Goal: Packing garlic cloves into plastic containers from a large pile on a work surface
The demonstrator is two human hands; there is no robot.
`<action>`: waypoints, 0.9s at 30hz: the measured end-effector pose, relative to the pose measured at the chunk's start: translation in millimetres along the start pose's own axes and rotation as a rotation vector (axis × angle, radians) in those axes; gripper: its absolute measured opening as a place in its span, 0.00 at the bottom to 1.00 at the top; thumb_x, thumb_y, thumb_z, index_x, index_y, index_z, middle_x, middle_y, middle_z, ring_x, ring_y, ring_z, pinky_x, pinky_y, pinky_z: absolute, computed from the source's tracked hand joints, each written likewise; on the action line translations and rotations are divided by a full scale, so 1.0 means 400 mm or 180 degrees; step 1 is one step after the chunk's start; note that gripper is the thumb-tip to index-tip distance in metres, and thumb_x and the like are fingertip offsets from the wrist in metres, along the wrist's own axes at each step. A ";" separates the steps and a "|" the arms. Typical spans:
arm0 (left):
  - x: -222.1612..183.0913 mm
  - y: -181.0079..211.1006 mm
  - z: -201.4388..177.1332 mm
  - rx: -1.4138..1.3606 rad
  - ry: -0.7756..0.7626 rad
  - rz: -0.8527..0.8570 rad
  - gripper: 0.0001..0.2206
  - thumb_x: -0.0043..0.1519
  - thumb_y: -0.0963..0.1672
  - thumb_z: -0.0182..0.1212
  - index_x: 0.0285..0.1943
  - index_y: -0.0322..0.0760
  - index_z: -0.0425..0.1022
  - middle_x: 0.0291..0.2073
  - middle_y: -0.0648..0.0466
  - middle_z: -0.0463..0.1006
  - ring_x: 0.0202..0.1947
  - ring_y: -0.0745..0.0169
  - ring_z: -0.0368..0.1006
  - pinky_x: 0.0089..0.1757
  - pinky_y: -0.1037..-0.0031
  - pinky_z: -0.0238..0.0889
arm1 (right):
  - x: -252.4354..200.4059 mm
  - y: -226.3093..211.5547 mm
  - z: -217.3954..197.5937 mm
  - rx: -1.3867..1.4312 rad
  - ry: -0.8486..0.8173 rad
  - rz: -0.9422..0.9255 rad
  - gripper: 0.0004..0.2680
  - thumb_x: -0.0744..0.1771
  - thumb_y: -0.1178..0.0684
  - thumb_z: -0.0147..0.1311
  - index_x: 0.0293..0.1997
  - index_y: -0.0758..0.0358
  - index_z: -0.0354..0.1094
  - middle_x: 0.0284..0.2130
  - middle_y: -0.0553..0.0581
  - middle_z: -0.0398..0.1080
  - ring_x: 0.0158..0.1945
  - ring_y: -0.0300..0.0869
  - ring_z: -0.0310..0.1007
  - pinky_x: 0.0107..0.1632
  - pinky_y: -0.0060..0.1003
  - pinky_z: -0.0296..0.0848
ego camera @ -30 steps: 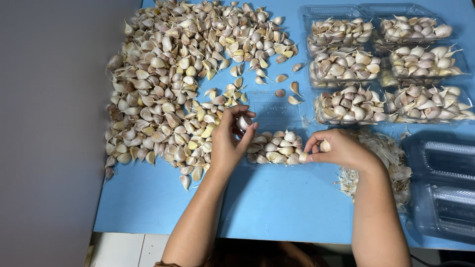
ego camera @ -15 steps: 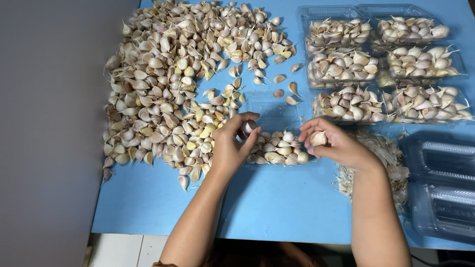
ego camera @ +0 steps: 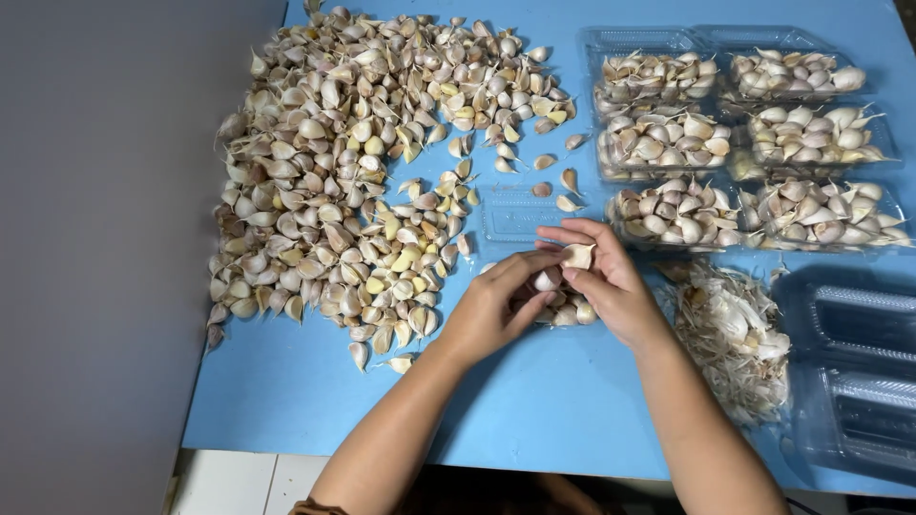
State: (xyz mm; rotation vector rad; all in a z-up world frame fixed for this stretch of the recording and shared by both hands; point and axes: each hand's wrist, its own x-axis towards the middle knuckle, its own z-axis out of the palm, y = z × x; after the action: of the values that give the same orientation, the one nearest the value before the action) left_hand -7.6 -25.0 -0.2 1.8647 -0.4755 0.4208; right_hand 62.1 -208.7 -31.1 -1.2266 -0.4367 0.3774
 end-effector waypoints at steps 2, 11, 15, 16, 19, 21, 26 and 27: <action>0.001 -0.010 0.007 0.0083 0.0142 -0.0040 0.14 0.63 0.40 0.61 0.59 0.33 0.74 0.51 0.45 0.80 0.55 0.41 0.76 0.53 0.58 0.70 | -0.004 0.000 0.019 0.0127 -0.0019 -0.0063 0.23 0.65 0.67 0.48 0.69 0.67 0.50 0.64 0.73 0.62 0.63 0.55 0.69 0.62 0.46 0.71; -0.003 -0.015 0.014 0.0069 0.0350 -0.0113 0.16 0.65 0.40 0.56 0.63 0.32 0.72 0.54 0.44 0.77 0.57 0.41 0.73 0.55 0.57 0.68 | -0.006 -0.003 0.043 0.0203 0.0007 -0.0175 0.14 0.65 0.65 0.54 0.55 0.64 0.59 0.65 0.65 0.62 0.58 0.46 0.71 0.56 0.39 0.73; -0.007 -0.028 0.018 0.0068 0.0360 -0.0126 0.21 0.62 0.41 0.64 0.65 0.33 0.71 0.55 0.45 0.76 0.57 0.43 0.74 0.54 0.58 0.69 | 0.000 0.059 -0.028 -0.0231 0.0146 -0.0120 0.13 0.65 0.68 0.55 0.55 0.70 0.67 0.55 0.63 0.67 0.46 0.46 0.76 0.49 0.41 0.79; -0.008 -0.034 0.019 0.0069 0.0361 -0.0123 0.21 0.62 0.41 0.64 0.65 0.33 0.71 0.55 0.45 0.76 0.57 0.43 0.74 0.54 0.58 0.69 | 0.000 0.053 -0.026 -0.0232 0.0144 -0.0123 0.13 0.65 0.68 0.55 0.55 0.70 0.67 0.55 0.63 0.67 0.46 0.46 0.76 0.49 0.41 0.79; -0.012 -0.042 0.024 0.0074 0.0395 -0.0162 0.21 0.62 0.42 0.65 0.64 0.33 0.72 0.54 0.46 0.77 0.55 0.45 0.75 0.54 0.59 0.69 | -0.003 0.032 -0.014 -0.0505 0.0311 -0.0186 0.15 0.63 0.67 0.59 0.56 0.71 0.70 0.51 0.62 0.70 0.41 0.45 0.79 0.44 0.38 0.81; -0.008 -0.037 0.025 0.0071 0.0538 -0.0054 0.16 0.62 0.42 0.66 0.57 0.32 0.75 0.50 0.46 0.79 0.51 0.44 0.77 0.50 0.59 0.70 | -0.005 0.013 0.001 -0.0575 0.0338 -0.0523 0.16 0.62 0.67 0.62 0.55 0.74 0.67 0.46 0.64 0.72 0.43 0.48 0.80 0.46 0.40 0.82; -0.009 -0.050 0.019 0.0077 0.0717 0.0049 0.13 0.62 0.43 0.67 0.54 0.35 0.77 0.46 0.51 0.81 0.49 0.49 0.78 0.49 0.62 0.71 | -0.010 -0.005 0.042 -0.1187 0.0317 -0.1367 0.09 0.62 0.68 0.64 0.44 0.76 0.72 0.44 0.67 0.73 0.47 0.53 0.81 0.48 0.44 0.81; -0.008 -0.049 0.019 0.0071 0.0750 0.0127 0.13 0.61 0.43 0.67 0.53 0.35 0.78 0.45 0.51 0.81 0.49 0.49 0.78 0.49 0.63 0.71 | -0.013 -0.008 0.046 -0.1297 0.0326 -0.1526 0.08 0.62 0.69 0.63 0.42 0.77 0.72 0.43 0.68 0.73 0.46 0.54 0.81 0.47 0.45 0.82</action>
State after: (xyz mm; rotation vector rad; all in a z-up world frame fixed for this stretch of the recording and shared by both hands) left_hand 0.3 -25.6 -20.1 1.8014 -0.3495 0.6662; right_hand 48.4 -197.3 -23.5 -1.4741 -0.7221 -0.1951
